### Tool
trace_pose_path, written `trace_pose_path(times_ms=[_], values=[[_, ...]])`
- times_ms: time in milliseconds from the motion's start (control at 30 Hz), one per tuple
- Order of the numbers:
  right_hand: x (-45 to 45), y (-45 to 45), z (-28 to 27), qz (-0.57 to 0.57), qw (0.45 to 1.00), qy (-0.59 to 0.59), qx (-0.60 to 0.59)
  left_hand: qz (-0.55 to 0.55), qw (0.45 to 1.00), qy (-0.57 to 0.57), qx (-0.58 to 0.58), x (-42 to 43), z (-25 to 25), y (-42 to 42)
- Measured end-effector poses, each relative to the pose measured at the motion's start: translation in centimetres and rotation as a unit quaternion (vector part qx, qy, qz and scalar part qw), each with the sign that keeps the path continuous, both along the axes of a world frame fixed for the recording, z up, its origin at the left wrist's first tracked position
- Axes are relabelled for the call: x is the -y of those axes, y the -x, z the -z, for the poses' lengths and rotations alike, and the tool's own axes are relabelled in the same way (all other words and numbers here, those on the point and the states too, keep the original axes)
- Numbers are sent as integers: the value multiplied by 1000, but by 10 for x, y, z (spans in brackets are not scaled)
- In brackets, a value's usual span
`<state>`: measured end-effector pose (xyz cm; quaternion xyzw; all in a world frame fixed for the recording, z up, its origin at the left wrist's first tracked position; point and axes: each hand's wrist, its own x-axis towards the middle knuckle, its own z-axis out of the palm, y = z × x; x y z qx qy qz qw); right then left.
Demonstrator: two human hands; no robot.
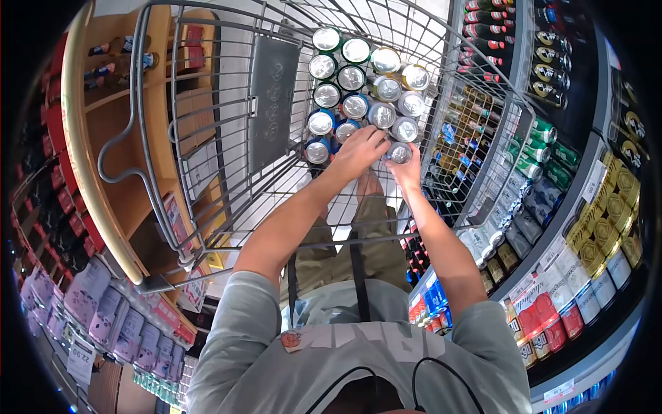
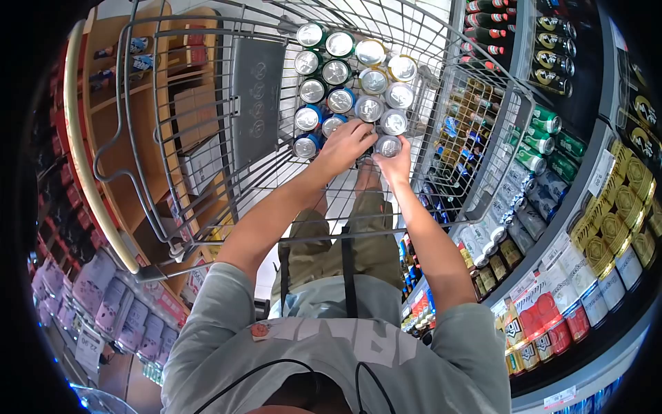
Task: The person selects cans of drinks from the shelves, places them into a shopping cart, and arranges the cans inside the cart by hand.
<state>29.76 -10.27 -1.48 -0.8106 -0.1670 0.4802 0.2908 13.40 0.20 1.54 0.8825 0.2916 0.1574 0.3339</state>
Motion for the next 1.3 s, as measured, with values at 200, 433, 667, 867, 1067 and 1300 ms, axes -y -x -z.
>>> trace_pose_path(times_ms=[200,433,667,867,1067,1300], values=[[5,4,15,14,1000,20,-14,-8,999,8,-42,8,0,-7],[1,6,2,-22,999,-41,-14,1,1000,-6,-10,7,2,0],[8,3,-1,-14,993,-106,-46,3,999,-14,-44,8,-23,1],[22,3,-44,-144,973,-37,176,4,967,194,-163,27,-103,26],[56,44,-188,-268,957,-25,111,50,937,223,-263,82,-164,107],[116,118,-177,-283,840,-161,433,64,948,158,-269,97,-188,113]])
